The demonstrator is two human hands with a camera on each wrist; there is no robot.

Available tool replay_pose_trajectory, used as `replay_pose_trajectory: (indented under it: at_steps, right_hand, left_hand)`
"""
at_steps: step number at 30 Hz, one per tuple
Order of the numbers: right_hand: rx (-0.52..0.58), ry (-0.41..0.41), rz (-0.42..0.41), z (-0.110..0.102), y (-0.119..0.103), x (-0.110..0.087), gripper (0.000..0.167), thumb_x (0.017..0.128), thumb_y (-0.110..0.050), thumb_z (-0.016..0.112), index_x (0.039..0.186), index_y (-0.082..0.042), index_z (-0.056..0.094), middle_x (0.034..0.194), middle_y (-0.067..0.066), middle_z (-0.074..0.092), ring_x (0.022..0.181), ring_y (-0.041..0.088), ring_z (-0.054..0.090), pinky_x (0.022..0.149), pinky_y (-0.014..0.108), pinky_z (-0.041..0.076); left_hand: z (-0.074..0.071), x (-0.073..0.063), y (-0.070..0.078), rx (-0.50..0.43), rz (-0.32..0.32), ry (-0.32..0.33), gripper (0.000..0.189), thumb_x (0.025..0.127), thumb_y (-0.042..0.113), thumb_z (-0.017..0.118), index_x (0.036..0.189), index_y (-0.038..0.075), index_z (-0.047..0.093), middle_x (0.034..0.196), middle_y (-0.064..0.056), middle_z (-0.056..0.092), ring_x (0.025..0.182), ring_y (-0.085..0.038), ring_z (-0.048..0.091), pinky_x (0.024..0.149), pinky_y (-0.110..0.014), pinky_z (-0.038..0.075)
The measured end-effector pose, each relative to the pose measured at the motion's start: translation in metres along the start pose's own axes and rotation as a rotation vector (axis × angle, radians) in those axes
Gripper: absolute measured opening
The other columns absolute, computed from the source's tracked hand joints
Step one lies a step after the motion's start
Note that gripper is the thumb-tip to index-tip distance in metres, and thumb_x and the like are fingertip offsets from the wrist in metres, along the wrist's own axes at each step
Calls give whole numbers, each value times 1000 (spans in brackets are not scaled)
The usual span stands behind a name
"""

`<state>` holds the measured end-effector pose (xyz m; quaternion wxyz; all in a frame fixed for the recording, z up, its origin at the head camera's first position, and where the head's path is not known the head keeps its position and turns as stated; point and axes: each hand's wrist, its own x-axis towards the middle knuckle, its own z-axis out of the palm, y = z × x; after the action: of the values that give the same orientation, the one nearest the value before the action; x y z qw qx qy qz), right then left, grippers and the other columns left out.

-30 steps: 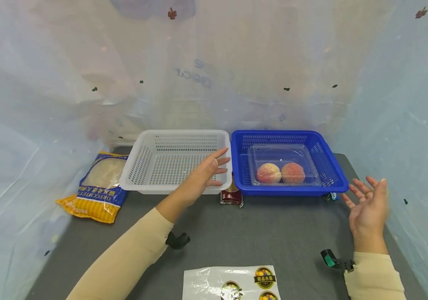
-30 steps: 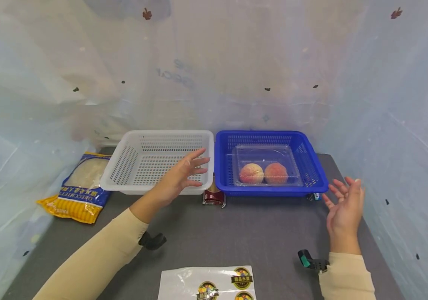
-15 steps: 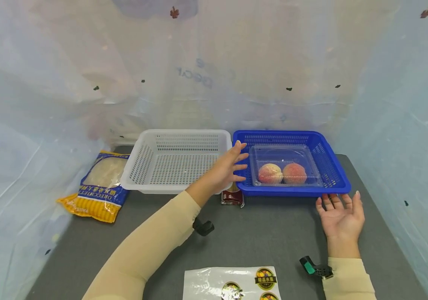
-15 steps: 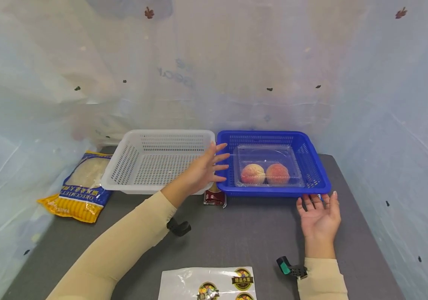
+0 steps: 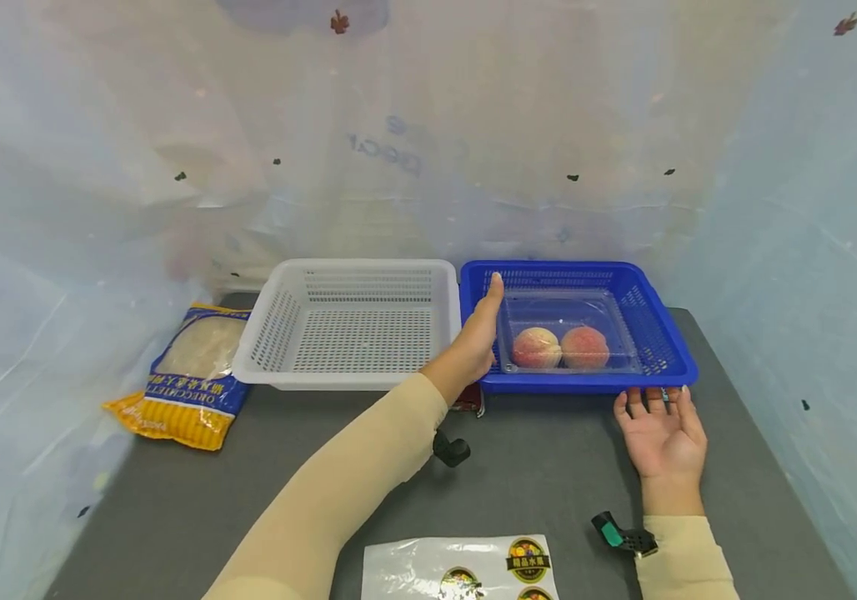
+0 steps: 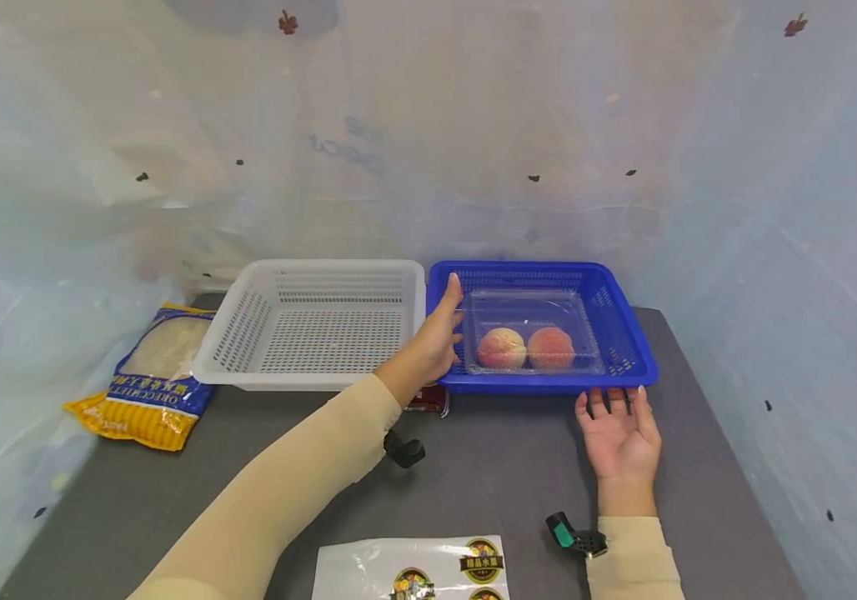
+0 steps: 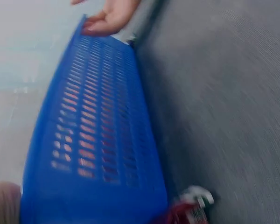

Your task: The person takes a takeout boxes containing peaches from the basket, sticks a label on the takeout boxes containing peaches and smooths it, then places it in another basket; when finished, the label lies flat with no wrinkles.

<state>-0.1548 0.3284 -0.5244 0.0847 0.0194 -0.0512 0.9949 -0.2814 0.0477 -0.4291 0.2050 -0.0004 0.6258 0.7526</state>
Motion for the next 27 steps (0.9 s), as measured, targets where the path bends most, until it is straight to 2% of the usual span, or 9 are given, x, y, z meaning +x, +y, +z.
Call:
replay_pose_trajectory:
  at_steps: [3, 6, 11, 14, 16, 18, 21, 23, 27]
  right_hand:
    - [2, -18, 7, -4, 3, 1, 22, 117, -16, 46, 108, 0, 58, 119, 19, 63, 110, 41, 59, 97, 57, 50]
    - [15, -18, -7, -7, 3, 2, 21, 117, -14, 47, 111, 1, 60, 123, 18, 61, 111, 41, 59, 97, 57, 52]
    - [6, -49, -8, -11, 4, 3, 22, 117, -16, 45, 113, 1, 59, 127, 18, 61, 112, 42, 59, 97, 57, 52]
    - [1, -71, 8, -14, 5, 4, 24, 117, -18, 43, 112, 0, 58, 126, 18, 60, 113, 42, 59, 97, 57, 52]
    - [-4, -85, 18, -16, 6, 4, 24, 117, -18, 42, 114, -1, 58, 126, 17, 60, 115, 41, 58, 97, 56, 52]
    - [-5, -95, 24, -17, 6, 5, 24, 117, -18, 41, 116, -1, 58, 128, 17, 59, 116, 41, 58, 98, 56, 52]
    - [-1, -113, 19, -18, 5, 6, 24, 117, -16, 40, 120, -1, 58, 131, 17, 57, 118, 40, 57, 99, 56, 51]
    - [13, -115, 23, -18, 4, 6, 24, 117, -15, 40, 120, 0, 59, 130, 17, 57, 118, 41, 58, 99, 56, 51]
    - [52, -114, 43, -19, 1, 6, 27, 117, -11, 40, 111, 2, 63, 125, 18, 61, 116, 42, 60, 100, 58, 51]
  left_hand:
    - [5, 9, -3, -85, -37, 65, 112, 90, 97, 40, 177, 31, 15, 182, -5, 3, 158, -57, 9, 115, -85, 11]
    - [11, 18, -5, -136, -72, 88, 109, 93, 94, 41, 177, 30, 15, 182, -9, 4, 157, -59, 8, 115, -84, 10]
    - [20, 27, -11, -134, -128, 141, 102, 99, 87, 40, 176, 22, 23, 181, -13, 11, 160, -53, 7, 116, -83, 9]
    - [22, 31, -15, -123, -136, 185, 99, 101, 85, 40, 175, 20, 28, 180, -11, 15, 161, -49, 9, 118, -82, 9]
    - [22, 32, -17, -136, -134, 206, 100, 99, 86, 44, 174, 20, 31, 179, -10, 20, 161, -48, 15, 120, -79, 12]
    - [21, 32, -17, -147, -125, 220, 105, 97, 87, 49, 175, 20, 28, 179, -9, 19, 158, -52, 20, 119, -79, 16]
    - [21, 32, -18, -169, -122, 203, 114, 93, 84, 62, 176, 18, 18, 179, -11, 19, 149, -60, 31, 115, -80, 24]
    - [23, 33, -18, -159, -122, 182, 117, 93, 74, 72, 176, 15, 14, 176, -14, 20, 140, -65, 37, 108, -84, 31]
    - [26, 36, -22, -120, -134, 123, 100, 91, 39, 89, 166, 9, 28, 164, -20, 36, 127, -61, 52, 94, -80, 48]
